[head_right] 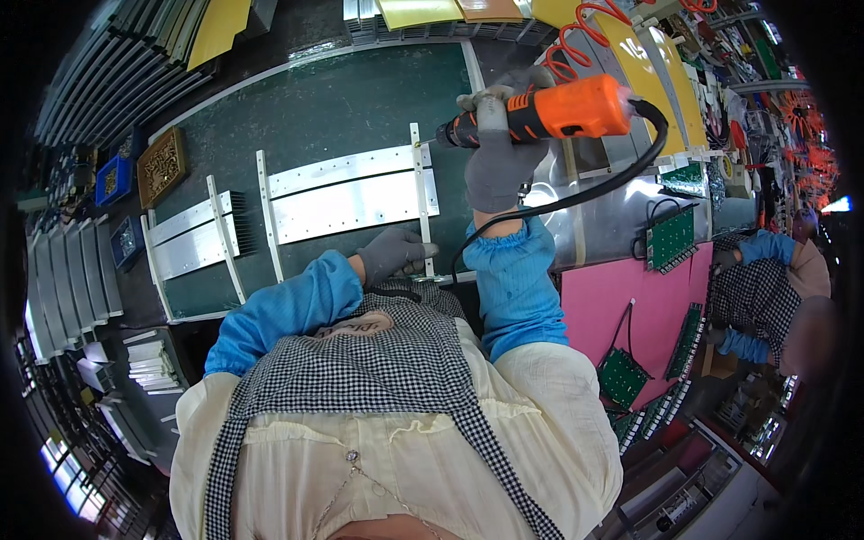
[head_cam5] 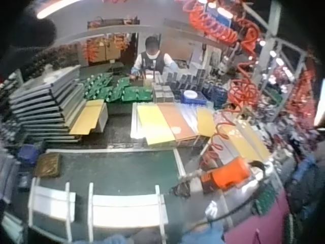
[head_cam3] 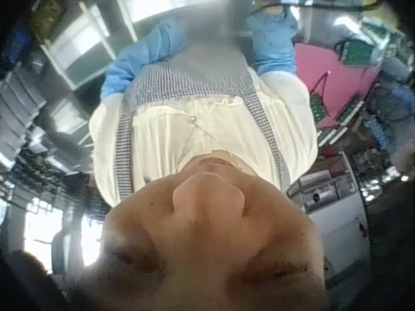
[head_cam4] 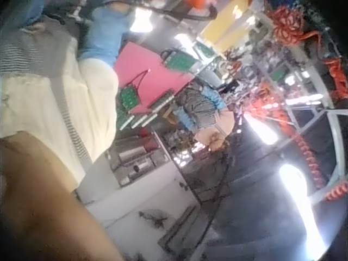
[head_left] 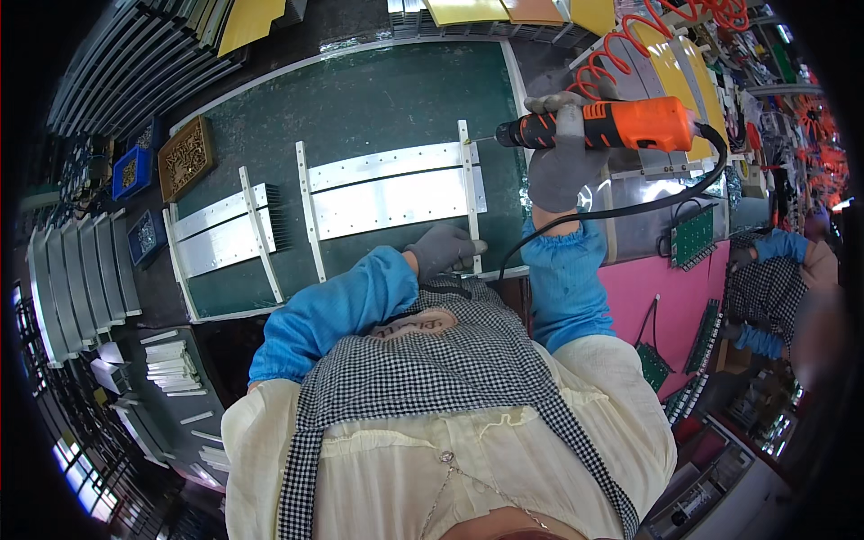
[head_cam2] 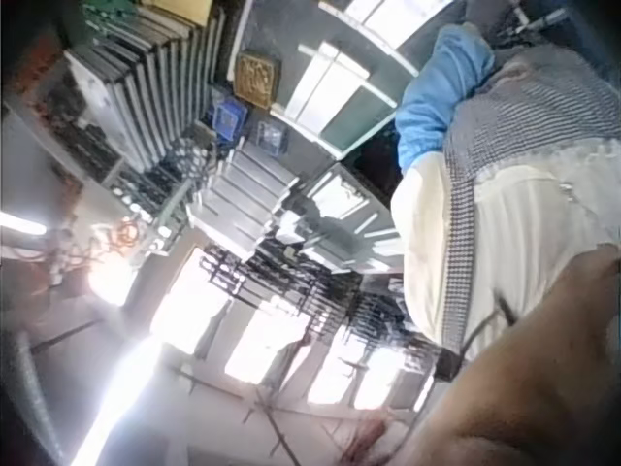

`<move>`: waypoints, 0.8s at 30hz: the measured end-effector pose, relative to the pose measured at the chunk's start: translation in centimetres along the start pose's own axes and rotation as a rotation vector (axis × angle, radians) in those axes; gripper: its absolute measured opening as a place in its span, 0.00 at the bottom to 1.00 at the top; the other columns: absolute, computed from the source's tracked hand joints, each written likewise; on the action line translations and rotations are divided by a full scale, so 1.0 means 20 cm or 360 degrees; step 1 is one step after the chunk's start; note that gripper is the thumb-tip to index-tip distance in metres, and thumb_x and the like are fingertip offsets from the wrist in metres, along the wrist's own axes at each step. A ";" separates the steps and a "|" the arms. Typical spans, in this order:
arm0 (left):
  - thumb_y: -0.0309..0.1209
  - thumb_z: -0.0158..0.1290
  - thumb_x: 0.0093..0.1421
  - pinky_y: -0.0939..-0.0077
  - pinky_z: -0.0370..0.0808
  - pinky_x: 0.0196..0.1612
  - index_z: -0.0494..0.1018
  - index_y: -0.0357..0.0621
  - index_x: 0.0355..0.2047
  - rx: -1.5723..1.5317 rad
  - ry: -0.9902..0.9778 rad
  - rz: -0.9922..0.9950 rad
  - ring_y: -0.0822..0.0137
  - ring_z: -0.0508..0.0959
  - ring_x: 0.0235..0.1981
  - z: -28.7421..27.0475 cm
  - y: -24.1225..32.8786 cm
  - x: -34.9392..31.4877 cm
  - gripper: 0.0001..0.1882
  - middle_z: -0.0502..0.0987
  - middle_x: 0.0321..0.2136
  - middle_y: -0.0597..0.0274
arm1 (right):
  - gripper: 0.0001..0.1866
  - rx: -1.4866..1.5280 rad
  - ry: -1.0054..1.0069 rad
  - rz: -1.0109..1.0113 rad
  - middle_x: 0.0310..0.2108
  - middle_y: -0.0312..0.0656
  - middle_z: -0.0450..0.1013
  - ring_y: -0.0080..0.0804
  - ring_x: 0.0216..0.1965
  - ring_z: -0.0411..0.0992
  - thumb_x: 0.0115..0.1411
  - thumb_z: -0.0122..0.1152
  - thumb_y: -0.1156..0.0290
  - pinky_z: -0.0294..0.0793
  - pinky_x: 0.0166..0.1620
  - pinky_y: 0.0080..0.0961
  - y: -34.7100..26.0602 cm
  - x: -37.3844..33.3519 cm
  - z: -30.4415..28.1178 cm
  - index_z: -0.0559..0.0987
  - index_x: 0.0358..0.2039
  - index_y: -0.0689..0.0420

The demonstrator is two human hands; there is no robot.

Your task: The person assembles metal frame components by joining metal strips and metal plates with screws. The screws are driven into place using an electric screwdriver.

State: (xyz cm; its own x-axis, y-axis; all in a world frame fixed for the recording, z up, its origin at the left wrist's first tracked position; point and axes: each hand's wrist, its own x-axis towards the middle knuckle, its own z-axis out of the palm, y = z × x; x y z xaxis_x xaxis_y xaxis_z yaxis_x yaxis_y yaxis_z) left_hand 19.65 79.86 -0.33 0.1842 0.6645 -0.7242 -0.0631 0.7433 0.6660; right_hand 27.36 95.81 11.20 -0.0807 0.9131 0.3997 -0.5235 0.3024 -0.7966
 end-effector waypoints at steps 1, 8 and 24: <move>0.44 0.59 0.61 0.81 0.64 0.19 0.77 0.39 0.26 0.0000 -0.0002 0.0002 0.77 0.67 0.15 0.00 0.01 -0.01 0.19 0.72 0.16 0.67 | 0.33 -0.0067 -0.0009 0.0012 0.32 0.40 0.74 0.32 0.33 0.77 0.58 0.60 0.76 0.80 0.43 0.37 0.00 0.00 0.00 0.58 0.63 0.58; 0.43 0.58 0.62 0.81 0.64 0.19 0.76 0.41 0.23 -0.0005 -0.0022 -0.0017 0.77 0.66 0.15 0.00 0.03 -0.02 0.18 0.71 0.15 0.68 | 0.36 -0.0060 -0.0076 0.0030 0.31 0.40 0.75 0.32 0.34 0.77 0.57 0.61 0.78 0.78 0.45 0.36 0.00 0.00 0.02 0.56 0.63 0.61; 0.42 0.59 0.62 0.81 0.62 0.19 0.76 0.41 0.24 -0.0115 -0.0032 -0.0042 0.77 0.65 0.15 0.00 0.03 0.00 0.17 0.70 0.16 0.68 | 0.31 0.0054 -0.0667 0.0378 0.30 0.38 0.75 0.26 0.32 0.75 0.49 0.68 0.80 0.77 0.35 0.24 -0.02 0.03 0.11 0.68 0.54 0.62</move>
State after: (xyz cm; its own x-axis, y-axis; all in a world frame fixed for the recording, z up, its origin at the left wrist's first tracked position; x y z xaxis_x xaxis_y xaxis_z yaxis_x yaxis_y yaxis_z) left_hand 19.69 80.30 0.04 0.2067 0.6433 -0.7372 -0.1287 0.7648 0.6313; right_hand 25.67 95.59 12.76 -0.5326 0.7650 0.3621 -0.4757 0.0833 -0.8756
